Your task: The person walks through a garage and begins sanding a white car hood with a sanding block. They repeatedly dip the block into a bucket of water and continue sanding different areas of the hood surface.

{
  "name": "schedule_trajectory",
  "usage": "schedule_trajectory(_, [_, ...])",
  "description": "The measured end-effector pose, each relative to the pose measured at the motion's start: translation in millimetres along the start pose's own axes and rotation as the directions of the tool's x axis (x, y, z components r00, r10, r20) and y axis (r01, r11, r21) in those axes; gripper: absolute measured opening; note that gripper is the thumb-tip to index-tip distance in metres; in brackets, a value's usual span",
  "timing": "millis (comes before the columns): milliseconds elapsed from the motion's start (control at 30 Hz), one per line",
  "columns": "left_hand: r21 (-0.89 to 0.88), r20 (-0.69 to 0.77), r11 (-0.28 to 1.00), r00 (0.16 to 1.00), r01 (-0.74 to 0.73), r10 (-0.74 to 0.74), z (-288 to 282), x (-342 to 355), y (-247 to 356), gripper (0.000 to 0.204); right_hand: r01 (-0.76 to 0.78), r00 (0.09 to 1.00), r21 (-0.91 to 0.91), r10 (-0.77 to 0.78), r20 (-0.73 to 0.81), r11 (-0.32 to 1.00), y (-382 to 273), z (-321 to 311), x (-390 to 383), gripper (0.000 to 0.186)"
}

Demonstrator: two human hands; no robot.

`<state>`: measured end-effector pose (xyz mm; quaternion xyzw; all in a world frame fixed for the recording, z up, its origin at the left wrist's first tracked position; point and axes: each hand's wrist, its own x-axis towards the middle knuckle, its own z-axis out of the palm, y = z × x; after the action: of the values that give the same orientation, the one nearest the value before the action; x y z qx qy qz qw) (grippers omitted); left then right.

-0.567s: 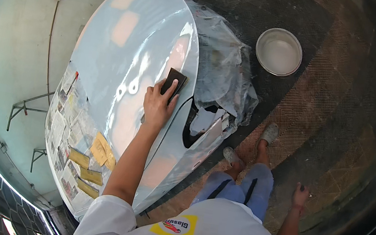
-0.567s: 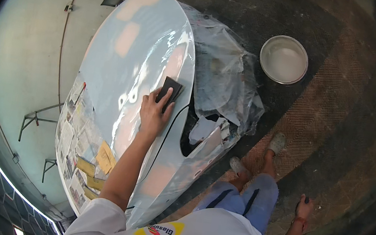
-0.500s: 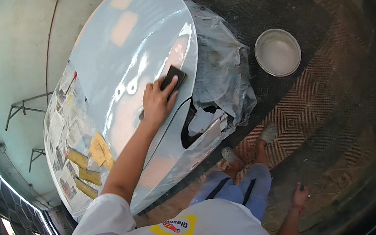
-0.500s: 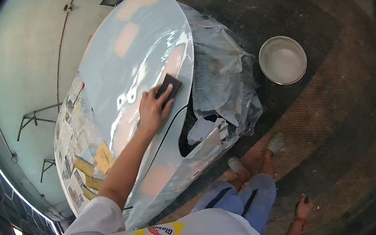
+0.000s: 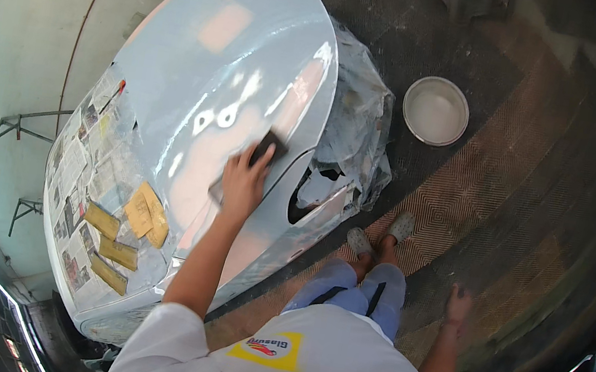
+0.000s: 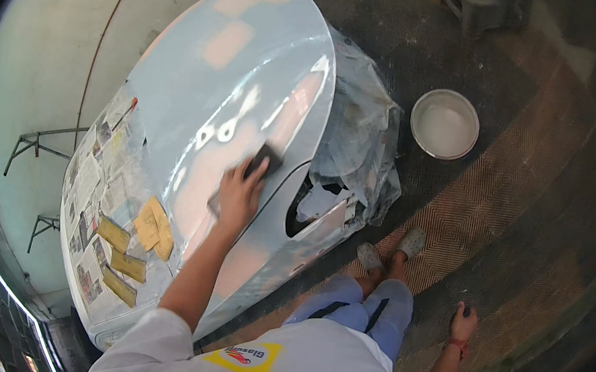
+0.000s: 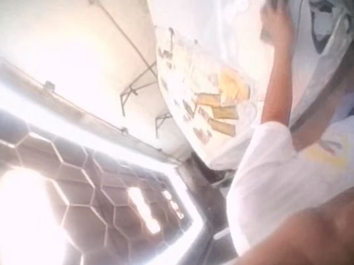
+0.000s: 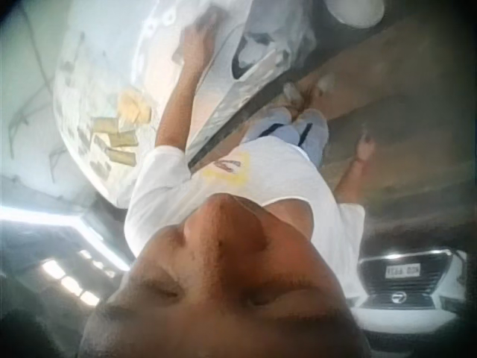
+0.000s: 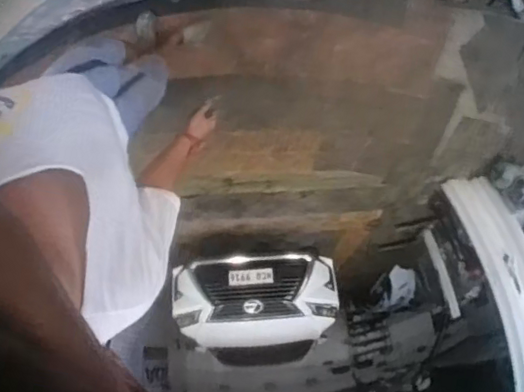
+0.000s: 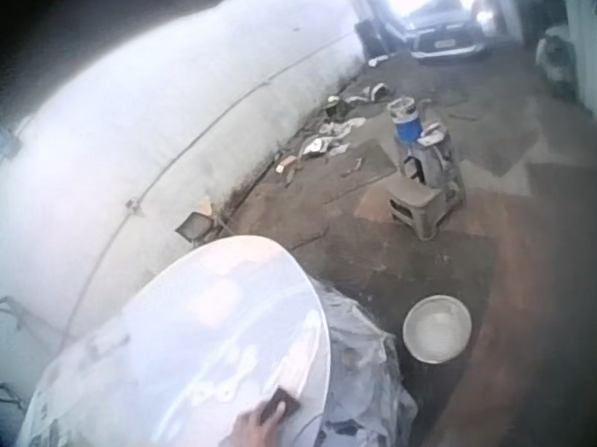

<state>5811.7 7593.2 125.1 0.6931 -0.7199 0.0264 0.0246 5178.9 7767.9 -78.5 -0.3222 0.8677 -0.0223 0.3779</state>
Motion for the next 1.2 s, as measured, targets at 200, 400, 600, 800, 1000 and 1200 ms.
schedule_trajectory(200, [0.021, -0.031, 0.997, 0.996, 0.079, -0.079, -41.6, -119.8, -22.8, 0.063, -0.066, 0.997, -0.024, 0.065, -0.042, 0.998, 18.0, 12.8, -20.7, 0.072])
schedule_trajectory(400, [-0.016, -0.043, 0.994, 0.993, 0.106, -0.106, -7.3, 2.7, -6.5, 0.065, -0.046, 0.997, 0.173, 0.056, -0.056, 0.984, -4.9, 30.9, 10.9, 0.086])
schedule_trajectory(600, [0.034, -0.06, 0.997, 0.996, 0.075, -0.072, 25.3, 117.8, 13.3, 0.056, 0.328, 0.944, 0.247, -0.31, -0.112, 0.912, -151.0, 53.6, 84.7, 0.089])
schedule_trajectory(800, [0.251, -0.05, 0.952, 0.985, 0.175, -0.168, 47.3, 120.5, 29.0, 0.058, 0.533, 0.83, 0.124, -0.545, 0.118, 0.837, -353.9, 92.5, 173.5, 0.067])
schedule_trajectory(1000, [0.303, -0.016, 0.95, 0.997, 0.08, -0.079, 63.3, 123.2, 14.3, 0.048, 0.575, 0.807, -0.396, -0.415, 0.421, 0.716, -438.0, 195.0, 361.2, 0.059])
schedule_trajectory(1200, [0.31, 0.105, 0.946, 0.986, 0.093, -0.132, 54.6, 112.2, 7.1, 0.05, 0.604, 0.78, -0.416, -0.394, 0.486, 0.68, -479.0, 286.5, 508.4, 0.038])
